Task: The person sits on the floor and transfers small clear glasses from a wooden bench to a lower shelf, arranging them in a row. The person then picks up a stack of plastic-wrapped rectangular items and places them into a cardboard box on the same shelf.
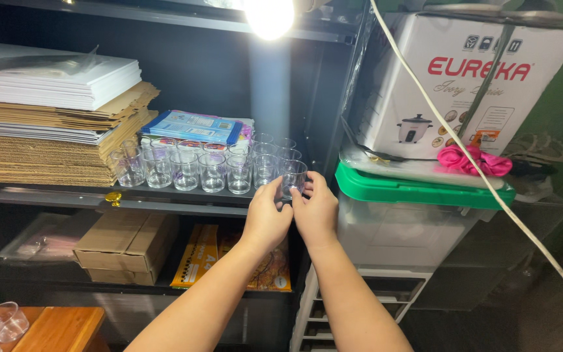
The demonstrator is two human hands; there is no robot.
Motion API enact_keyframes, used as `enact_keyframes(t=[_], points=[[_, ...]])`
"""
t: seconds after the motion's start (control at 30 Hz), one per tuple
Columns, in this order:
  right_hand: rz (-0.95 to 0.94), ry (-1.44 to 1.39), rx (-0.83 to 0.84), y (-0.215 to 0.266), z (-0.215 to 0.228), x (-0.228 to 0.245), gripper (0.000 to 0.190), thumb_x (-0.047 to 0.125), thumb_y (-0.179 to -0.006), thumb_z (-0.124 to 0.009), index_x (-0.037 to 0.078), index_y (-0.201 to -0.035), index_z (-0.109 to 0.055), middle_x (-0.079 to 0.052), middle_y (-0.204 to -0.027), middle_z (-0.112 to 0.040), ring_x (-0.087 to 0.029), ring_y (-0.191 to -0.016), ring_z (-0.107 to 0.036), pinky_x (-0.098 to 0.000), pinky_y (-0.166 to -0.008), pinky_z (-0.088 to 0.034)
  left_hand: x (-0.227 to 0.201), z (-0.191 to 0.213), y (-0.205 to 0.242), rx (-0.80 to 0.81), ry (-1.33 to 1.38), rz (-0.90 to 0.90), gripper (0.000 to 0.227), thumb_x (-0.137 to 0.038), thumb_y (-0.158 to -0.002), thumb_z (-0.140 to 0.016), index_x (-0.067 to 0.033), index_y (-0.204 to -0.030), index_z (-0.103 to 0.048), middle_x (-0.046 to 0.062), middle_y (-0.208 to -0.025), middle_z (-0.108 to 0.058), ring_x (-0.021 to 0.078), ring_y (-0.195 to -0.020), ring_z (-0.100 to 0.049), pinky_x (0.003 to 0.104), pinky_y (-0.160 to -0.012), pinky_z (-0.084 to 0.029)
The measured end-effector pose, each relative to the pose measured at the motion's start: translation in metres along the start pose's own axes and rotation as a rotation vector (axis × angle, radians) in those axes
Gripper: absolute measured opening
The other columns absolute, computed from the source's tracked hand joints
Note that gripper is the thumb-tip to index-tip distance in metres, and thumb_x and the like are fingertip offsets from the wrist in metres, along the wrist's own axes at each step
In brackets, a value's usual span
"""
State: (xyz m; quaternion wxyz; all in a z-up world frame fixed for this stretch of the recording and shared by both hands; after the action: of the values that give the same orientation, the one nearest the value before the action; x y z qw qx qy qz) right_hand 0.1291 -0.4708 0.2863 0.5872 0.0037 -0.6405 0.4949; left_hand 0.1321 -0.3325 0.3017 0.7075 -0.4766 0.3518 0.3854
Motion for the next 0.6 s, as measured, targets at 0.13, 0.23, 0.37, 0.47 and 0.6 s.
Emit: enact_keyframes(t=[0.13, 0.23, 0.37, 0.47, 0.6], points=[[0.002, 0.001, 0.000, -0.001, -0.004, -0.002, 0.047, 0.003, -0.084, -0.082, 0.002, -0.126, -0.061, -0.031, -0.111, -0.072, -0.040, -0.105, -0.073, -0.0378, -0.081, -0.067, 0.010, -0.002, -0.005, 0.005, 0.006, 0.005, 0.058, 0.000, -0.088, -0.058, 0.0033, -0.146, -0.053, 0.024, -0.138, -0.056, 0.0340, -0.134, -0.057, 0.029, -0.107, -0.058], [0.024, 0.048, -0.002, -0.004, -0.007, -0.005, 0.040, 0.004, -0.084, -0.082, 0.004, -0.118, -0.061, -0.027, -0.109, -0.072, -0.036, -0.104, -0.074, -0.0353, -0.079, -0.068, 0.020, -0.006, -0.014, 0.016, -0.099, -0.044, 0.056, 0.001, -0.091, -0.053, 0.0008, -0.147, -0.052, 0.020, -0.138, -0.056, 0.0317, -0.134, -0.058, 0.032, -0.108, -0.058], [0.034, 0.153, -0.006, -0.007, -0.009, -0.010, 0.034, 0.006, -0.085, -0.082, 0.007, -0.113, -0.062, -0.022, -0.106, -0.072, -0.033, -0.101, -0.075, -0.0336, -0.078, -0.068, 0.024, -0.008, -0.019, 0.049, -0.147, -0.061, 0.059, 0.002, -0.092, -0.052, 0.0010, -0.151, -0.049, 0.021, -0.143, -0.053, 0.0334, -0.139, -0.053, 0.037, -0.113, -0.053], [0.030, 0.209, -0.006, -0.005, -0.010, -0.013, 0.032, 0.009, -0.085, -0.083, 0.009, -0.109, -0.062, -0.017, -0.104, -0.074, -0.030, -0.098, -0.076, -0.0328, -0.077, -0.068, 0.026, -0.009, -0.019, 0.058, -0.189, -0.085, 0.062, 0.003, -0.092, -0.052, 0.0007, -0.153, -0.047, 0.022, -0.145, -0.053, 0.0350, -0.142, -0.050, 0.040, -0.116, -0.049], [0.047, 0.272, -0.015, -0.002, -0.013, -0.025, 0.031, 0.016, -0.086, -0.083, 0.015, -0.110, -0.063, -0.010, -0.102, -0.074, -0.023, -0.092, -0.078, -0.0302, -0.074, -0.068, 0.027, -0.011, -0.018, 0.061, -0.214, -0.092, 0.063, 0.000, -0.092, -0.053, -0.0003, -0.155, -0.046, 0.021, -0.148, -0.052, 0.0343, -0.144, -0.048, 0.042, -0.118, -0.046]])
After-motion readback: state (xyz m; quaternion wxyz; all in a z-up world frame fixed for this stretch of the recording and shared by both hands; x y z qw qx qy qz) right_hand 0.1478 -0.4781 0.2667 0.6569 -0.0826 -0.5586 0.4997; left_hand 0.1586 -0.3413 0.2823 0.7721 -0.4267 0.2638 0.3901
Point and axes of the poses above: each hand's wrist, its own y-axis away from the middle knuckle, its own z-axis out of the back of the hand, x = y × z, the point moved 5 cm from there along -y, towards the middle knuckle
